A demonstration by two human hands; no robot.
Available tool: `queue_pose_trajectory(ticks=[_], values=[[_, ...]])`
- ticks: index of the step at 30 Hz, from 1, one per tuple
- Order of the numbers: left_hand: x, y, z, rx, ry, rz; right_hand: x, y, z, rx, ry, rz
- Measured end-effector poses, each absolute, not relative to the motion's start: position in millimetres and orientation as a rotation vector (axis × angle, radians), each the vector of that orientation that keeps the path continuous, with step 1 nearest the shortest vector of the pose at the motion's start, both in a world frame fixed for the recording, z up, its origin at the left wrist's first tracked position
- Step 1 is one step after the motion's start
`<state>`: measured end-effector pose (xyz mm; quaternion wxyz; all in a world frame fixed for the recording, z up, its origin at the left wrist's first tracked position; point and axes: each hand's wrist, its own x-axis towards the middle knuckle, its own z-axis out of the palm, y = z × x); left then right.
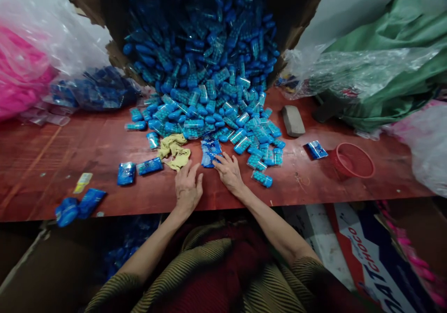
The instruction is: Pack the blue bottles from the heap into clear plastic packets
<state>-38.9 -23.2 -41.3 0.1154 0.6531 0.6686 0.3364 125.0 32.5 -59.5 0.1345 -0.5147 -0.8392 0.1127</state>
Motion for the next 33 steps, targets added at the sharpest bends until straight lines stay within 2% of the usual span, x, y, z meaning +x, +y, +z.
queue_pose_trajectory(ticks=[4,8,13,16,22,27,33], values=[[-29,-25,-36,1.319,1.696,1.207,125,31,-57,-1.425,-2.397,0.292],[-17,-18,-28,0.570,1.395,1.139,123,22,-47,-1.451,-2.311,0.223],[-3,-12,-16,0.241,1.062,1.124,114,-6,-36,-1.327,-2.269,0.279],[-2,-13,-14,0.139,1.100,1.161,112,-16,-33,-1.360,-2.002,0.457],[2,-19,-16,0.334,1.261,1.252,113,-9,-32,-1.347,-1.504,1.050],[6,-18,-24,0.410,1.385,1.358,105,-12,-28,-1.343,-1.466,1.143],[10,-10,-21,0.326,1.351,1.358,96,-13,-28,-1.495,-1.433,1.053]])
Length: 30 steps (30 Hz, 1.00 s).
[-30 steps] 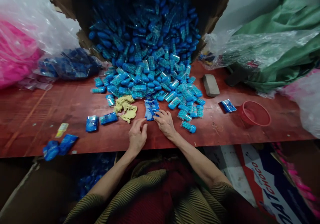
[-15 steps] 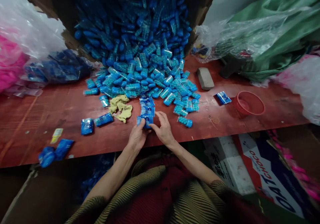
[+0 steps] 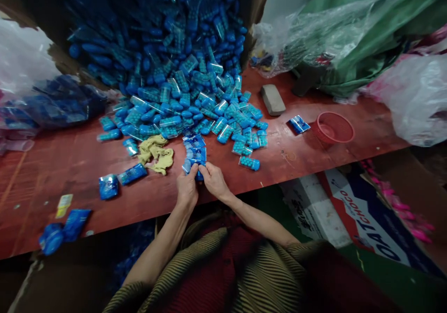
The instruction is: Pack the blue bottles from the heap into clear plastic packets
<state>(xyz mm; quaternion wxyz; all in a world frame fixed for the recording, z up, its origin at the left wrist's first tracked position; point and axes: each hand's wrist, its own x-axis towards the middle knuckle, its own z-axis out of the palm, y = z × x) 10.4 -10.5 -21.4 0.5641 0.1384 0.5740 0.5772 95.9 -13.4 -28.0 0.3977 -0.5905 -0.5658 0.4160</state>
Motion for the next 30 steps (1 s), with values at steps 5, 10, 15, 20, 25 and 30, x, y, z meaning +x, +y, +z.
queue_pose_trajectory(ticks=[5,10,15,20,25,30], values=[[3,-12,-15,0.441,1.181,1.177,106,1,-28,-1.555,-1.365,1.006],[-5,-11,-19,0.352,1.227,1.201,102,27,-25,-1.722,-1.728,0.886],[-15,-11,-21,0.301,1.329,1.279,99,43,-23,-1.845,-1.896,0.828],[-18,-10,-20,0.327,1.300,1.314,111,35,-19,-1.894,-2.002,0.605],[-12,-9,-20,0.293,1.260,1.281,115,21,-15,-1.779,-1.868,0.341],[-8,-7,-19,0.350,1.172,1.230,117,13,-6,-1.636,-1.720,0.511]])
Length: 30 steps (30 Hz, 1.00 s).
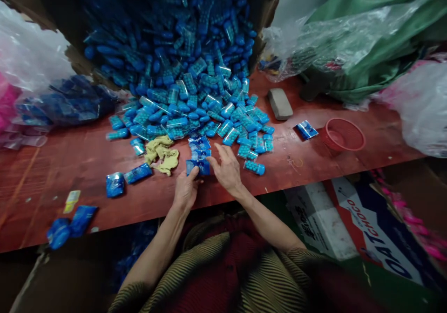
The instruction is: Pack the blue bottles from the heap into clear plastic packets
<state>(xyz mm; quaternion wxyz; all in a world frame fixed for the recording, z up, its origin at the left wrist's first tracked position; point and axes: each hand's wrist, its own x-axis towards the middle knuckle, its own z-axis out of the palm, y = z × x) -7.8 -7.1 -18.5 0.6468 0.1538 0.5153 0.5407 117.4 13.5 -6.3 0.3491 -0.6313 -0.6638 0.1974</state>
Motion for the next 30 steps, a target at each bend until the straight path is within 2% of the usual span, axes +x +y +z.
queue_pose_trajectory(ticks=[5,9,13,19,24,30], values=[[-3,3,-20,0.398,1.242,1.225,113,23,-18,-1.590,-1.784,0.820],[-1,10,-18,0.361,1.289,1.338,116,34,-26,-1.728,-1.790,0.691],[2,8,-11,0.331,1.158,1.212,130,38,-25,-1.860,-1.738,0.633],[10,8,-18,0.207,1.116,1.164,137,28,-28,-1.654,-1.583,0.346],[10,10,-16,0.213,1.099,1.203,137,35,-40,-1.410,-1.434,0.773],[-4,-3,19,0.272,0.952,1.207,123,49,-43,-1.296,-0.925,1.257]])
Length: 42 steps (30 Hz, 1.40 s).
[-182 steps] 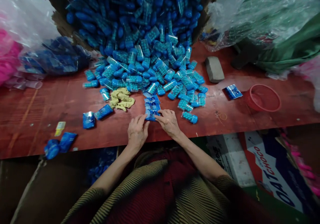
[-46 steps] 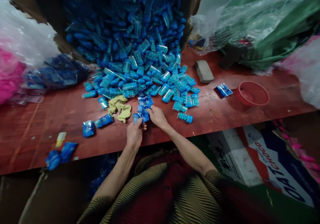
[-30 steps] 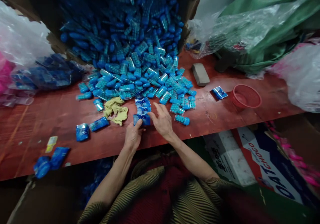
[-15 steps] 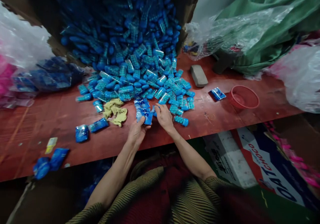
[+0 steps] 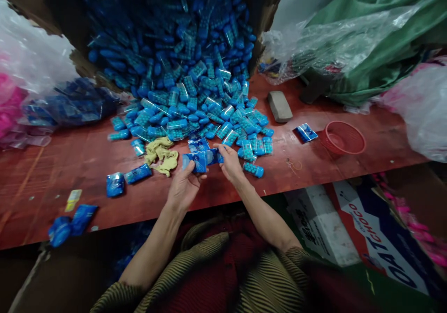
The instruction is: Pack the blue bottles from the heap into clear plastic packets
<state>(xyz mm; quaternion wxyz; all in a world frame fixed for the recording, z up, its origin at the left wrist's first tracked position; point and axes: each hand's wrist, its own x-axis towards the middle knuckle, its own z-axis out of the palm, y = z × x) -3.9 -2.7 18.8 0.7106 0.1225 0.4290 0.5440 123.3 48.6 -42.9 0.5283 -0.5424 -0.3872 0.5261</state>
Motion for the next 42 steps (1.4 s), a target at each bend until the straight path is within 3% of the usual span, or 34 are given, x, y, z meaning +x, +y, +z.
queue_pose_trajectory(ticks=[6,14,21,29,36,42], values=[[-6,9,1,0.187,1.007,1.173,98,34,-44,-1.133,-0.990,1.586],[-5,19,-22,0.165,1.156,1.185,135,24,-16,-1.426,-1.464,1.041],[6,4,-12,0.361,1.217,1.312,124,22,-23,-1.290,-1.201,1.477],[17,3,-5,0.318,1.223,1.370,106,9,-26,-1.317,-1.180,1.219],[16,1,-5,0.290,1.252,1.346,101,6,-21,-1.273,-1.088,1.421],[15,1,-9,0.215,1.193,1.298,100,-2,-17,-1.413,-1.235,1.165]])
